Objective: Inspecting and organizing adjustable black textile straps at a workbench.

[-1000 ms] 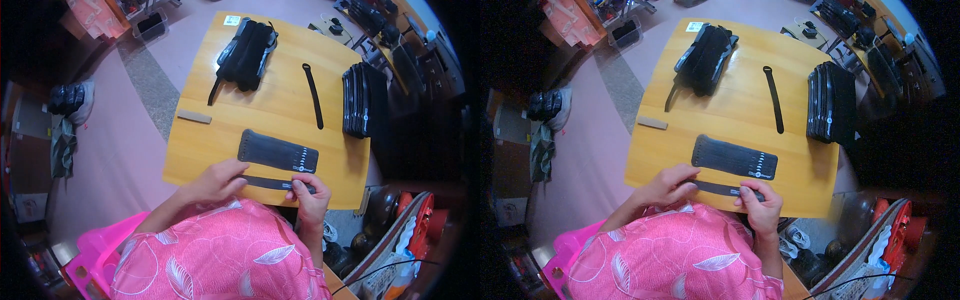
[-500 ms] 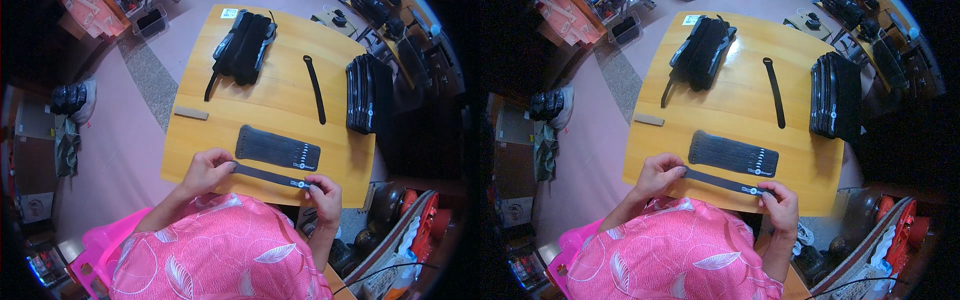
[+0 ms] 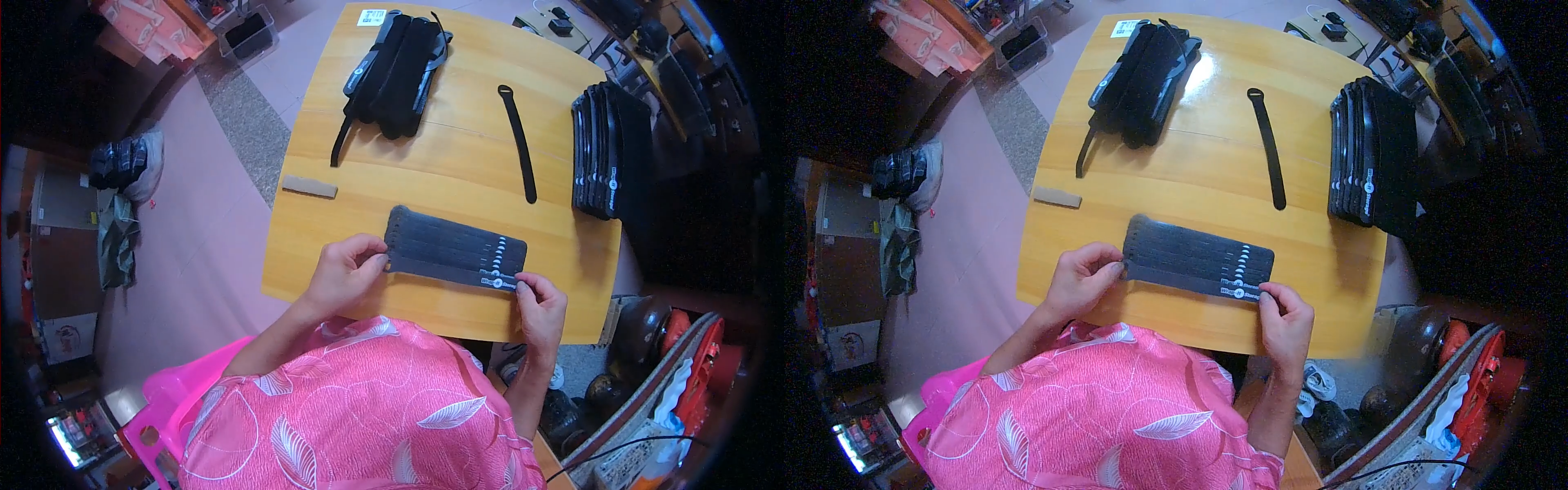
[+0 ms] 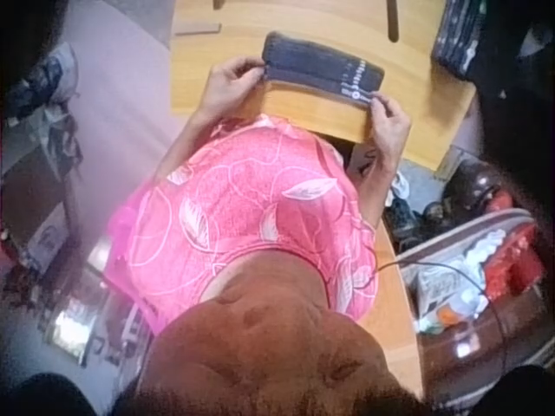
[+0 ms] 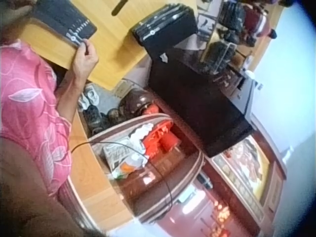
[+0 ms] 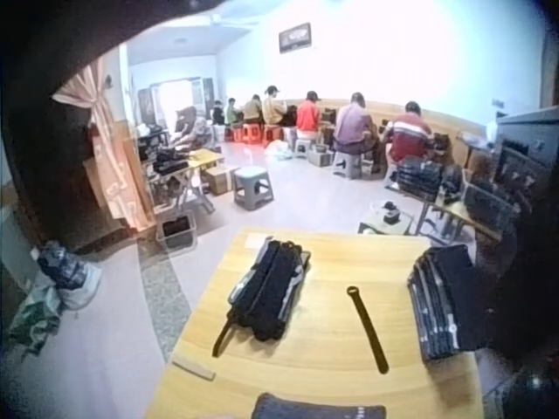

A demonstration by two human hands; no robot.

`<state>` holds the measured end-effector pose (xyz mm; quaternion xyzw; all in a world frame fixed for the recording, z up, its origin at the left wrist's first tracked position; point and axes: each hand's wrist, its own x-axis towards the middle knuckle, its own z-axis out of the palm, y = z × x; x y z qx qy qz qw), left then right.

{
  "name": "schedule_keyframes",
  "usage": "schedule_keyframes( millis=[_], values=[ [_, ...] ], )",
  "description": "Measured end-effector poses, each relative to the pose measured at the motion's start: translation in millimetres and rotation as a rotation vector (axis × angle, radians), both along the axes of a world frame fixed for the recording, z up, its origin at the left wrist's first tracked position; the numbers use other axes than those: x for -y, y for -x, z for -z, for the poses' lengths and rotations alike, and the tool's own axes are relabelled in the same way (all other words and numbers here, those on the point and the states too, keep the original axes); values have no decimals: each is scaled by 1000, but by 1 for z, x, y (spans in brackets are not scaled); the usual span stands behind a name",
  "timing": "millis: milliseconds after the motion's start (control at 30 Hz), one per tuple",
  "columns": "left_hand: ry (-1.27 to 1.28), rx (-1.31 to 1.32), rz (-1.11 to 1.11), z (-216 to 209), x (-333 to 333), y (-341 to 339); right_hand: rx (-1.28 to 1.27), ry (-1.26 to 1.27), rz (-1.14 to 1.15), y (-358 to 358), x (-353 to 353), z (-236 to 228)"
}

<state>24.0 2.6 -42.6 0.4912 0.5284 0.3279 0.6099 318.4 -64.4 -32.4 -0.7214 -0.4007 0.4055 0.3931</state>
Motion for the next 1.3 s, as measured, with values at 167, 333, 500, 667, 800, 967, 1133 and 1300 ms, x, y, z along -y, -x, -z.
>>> schedule_keyframes(
  millis=[167, 333, 500, 667, 800, 967, 1133, 1300],
  values=[
    [-331, -241, -23, 10, -1, -2, 70, -28, 17, 1, -3, 5],
    [-456, -380, -15, 8, -3, -7, 10, 32, 61, -4, -2, 13],
    [-467, -417, -8, 4, -3, -10, 15, 85, 72, -5, -4, 10],
    [-466, -437, -30, 11, -3, -9, 26, 44, 100, -5, -6, 15],
    [-420, -414, -17, 13, -3, -6, 45, 49, 94, 0, -9, 9],
    [-411, -414, -25, 7, -2, -10, 29, 16, 101, 2, -6, 11],
    [-420, -400, -37, 10, -2, -10, 116, -3, 105, 4, -7, 11],
    [-442, -441, -9, 10, -5, -9, 208, -24, 120, 10, -11, 10]
  ],
)
